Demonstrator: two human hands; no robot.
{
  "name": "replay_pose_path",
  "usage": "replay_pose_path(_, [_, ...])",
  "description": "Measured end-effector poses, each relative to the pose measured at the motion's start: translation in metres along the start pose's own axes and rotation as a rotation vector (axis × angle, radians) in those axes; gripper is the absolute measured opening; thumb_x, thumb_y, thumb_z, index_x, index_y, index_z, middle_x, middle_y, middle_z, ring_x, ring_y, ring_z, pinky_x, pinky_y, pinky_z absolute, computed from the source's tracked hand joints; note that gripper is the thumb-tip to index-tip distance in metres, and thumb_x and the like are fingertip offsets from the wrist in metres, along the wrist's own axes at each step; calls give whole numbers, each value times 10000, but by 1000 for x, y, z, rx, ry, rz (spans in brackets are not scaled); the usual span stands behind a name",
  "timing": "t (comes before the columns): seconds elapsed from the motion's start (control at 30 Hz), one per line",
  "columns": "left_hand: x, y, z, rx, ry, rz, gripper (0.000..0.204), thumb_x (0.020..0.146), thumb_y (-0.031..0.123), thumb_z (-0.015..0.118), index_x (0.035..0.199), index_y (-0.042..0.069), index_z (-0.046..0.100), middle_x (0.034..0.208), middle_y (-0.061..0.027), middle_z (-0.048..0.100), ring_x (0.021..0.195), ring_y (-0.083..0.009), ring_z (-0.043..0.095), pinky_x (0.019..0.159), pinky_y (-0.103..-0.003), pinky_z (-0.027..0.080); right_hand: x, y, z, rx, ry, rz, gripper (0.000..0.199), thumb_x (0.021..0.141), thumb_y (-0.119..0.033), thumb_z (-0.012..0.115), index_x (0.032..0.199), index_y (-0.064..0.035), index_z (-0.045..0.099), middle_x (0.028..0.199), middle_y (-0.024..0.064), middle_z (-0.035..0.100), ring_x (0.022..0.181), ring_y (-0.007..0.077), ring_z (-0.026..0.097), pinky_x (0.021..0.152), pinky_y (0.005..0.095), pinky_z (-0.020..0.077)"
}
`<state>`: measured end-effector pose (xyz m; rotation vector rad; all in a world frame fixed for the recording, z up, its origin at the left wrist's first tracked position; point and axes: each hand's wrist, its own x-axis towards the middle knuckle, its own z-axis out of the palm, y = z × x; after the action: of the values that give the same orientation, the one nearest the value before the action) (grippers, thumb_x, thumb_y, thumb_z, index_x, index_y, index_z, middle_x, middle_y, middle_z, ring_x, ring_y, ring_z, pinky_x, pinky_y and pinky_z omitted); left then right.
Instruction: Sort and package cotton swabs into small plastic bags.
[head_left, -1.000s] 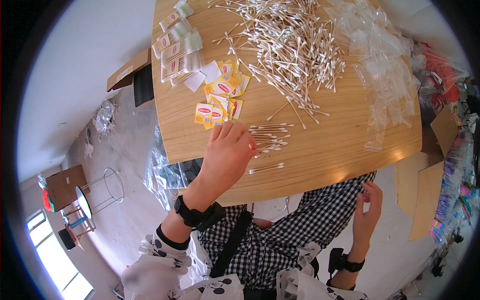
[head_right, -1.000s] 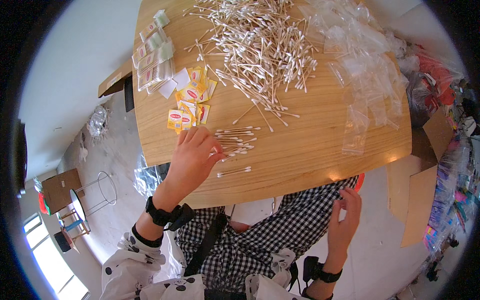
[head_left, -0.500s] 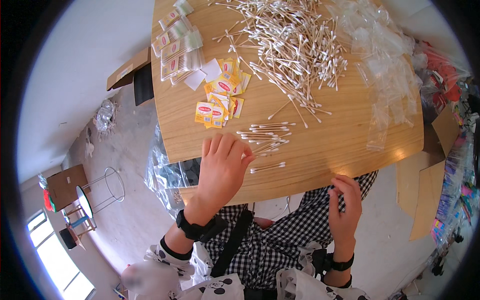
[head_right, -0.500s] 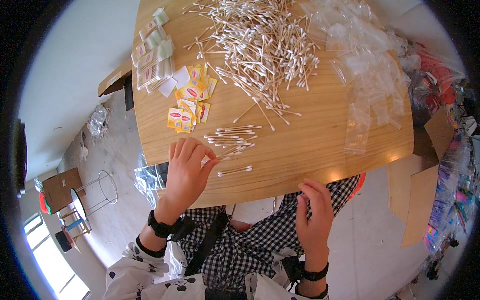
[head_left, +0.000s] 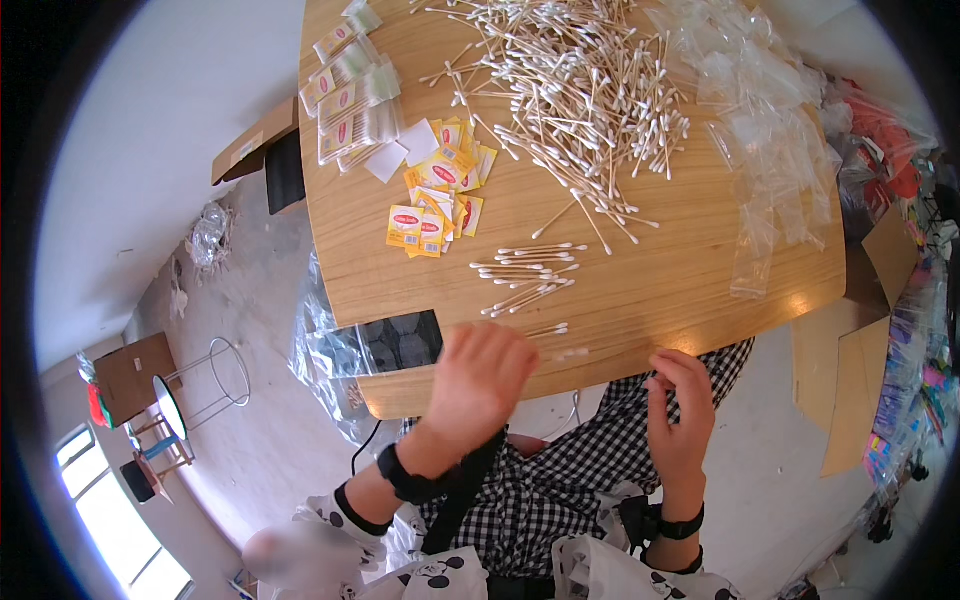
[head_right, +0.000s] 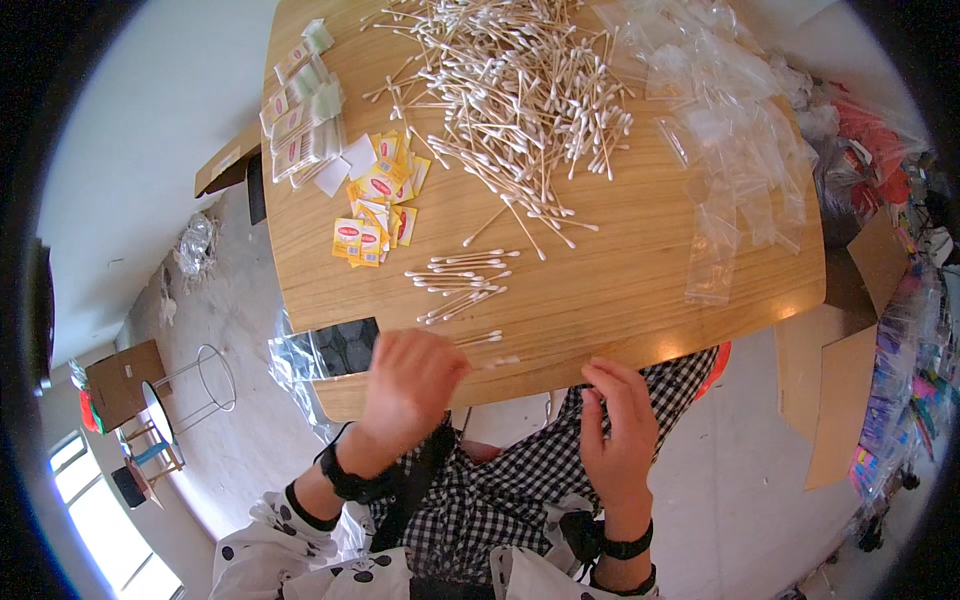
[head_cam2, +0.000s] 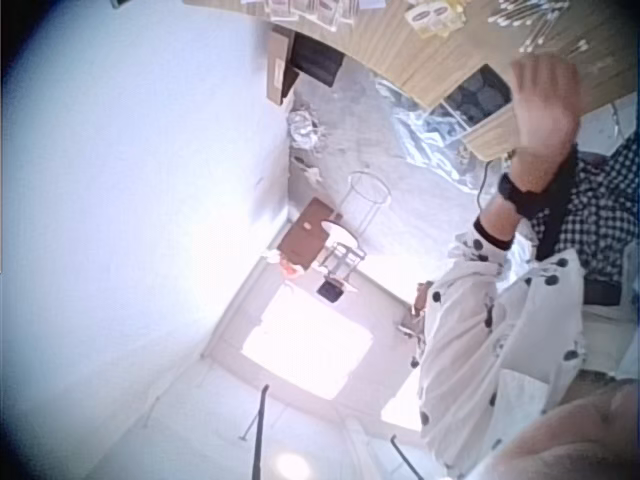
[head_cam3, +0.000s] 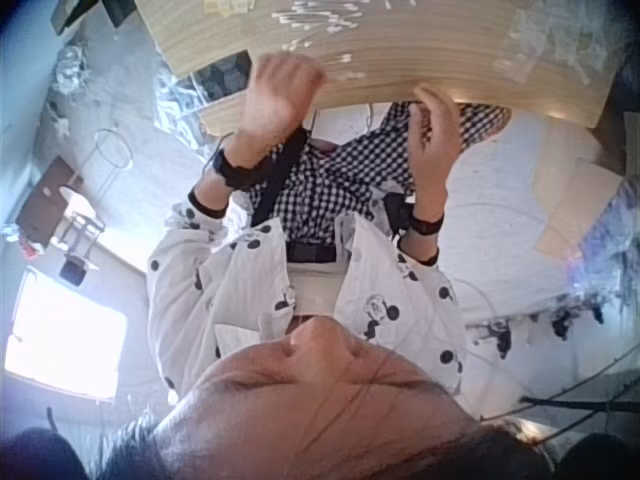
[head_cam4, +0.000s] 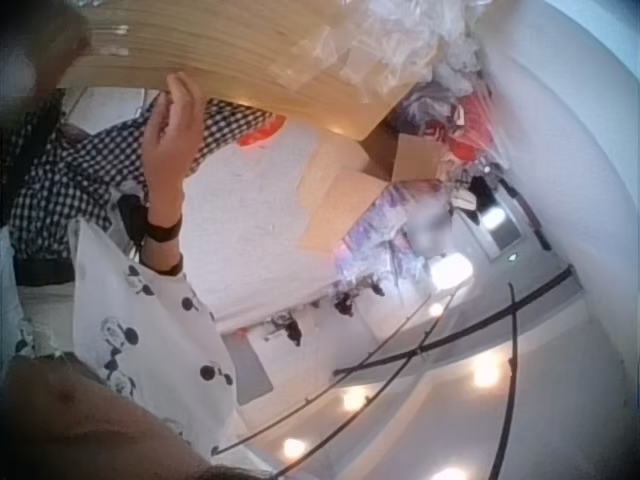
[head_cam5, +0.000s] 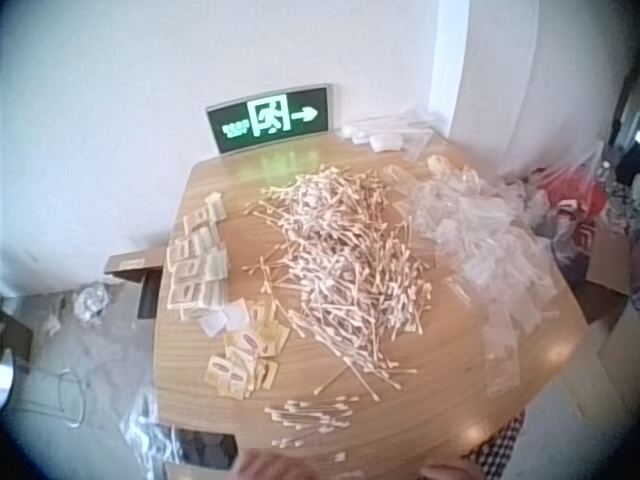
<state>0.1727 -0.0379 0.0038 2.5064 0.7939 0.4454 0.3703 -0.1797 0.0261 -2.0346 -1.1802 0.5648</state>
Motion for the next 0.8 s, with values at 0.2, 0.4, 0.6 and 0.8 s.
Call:
replay_pose_path(0.2, [-2,5,12,75,89,-174,235,715,102,776,914,76,654,968,-73,589,946,-284,568,840,-412,421,4,-3,3,3,-8,-48,205,885,42,625,1086,5,636,1099,176,655,965,308,655,826,350,537])
replay_pose_path(0.4, [18,1,16,90,98,-226,693,743,212,798,1345,24,511,1338,-173,510,1259,-362,468,1040,-465,375,10,-6,10,10,-8,-67,211,881,44,634,1089,7,632,1100,171,656,958,308,657,810,351,537])
replay_pose_path(0.6, [36,2,42,225,-115,-213,1050,794,574,673,1490,-106,278,1587,-254,261,1493,-379,226,1209,-498,210,19,-4,15,50,-5,-92,211,889,42,629,1097,11,629,1107,172,652,938,307,659,787,345,536])
replay_pose_path(0.8, [58,-2,51,280,-47,-219,1078,804,646,621,1484,-118,281,1582,-276,254,1490,-385,230,1208,-488,213,21,2,13,40,-8,-45,216,893,47,623,1106,10,628,1098,169,649,897,276,652,764,319,534])
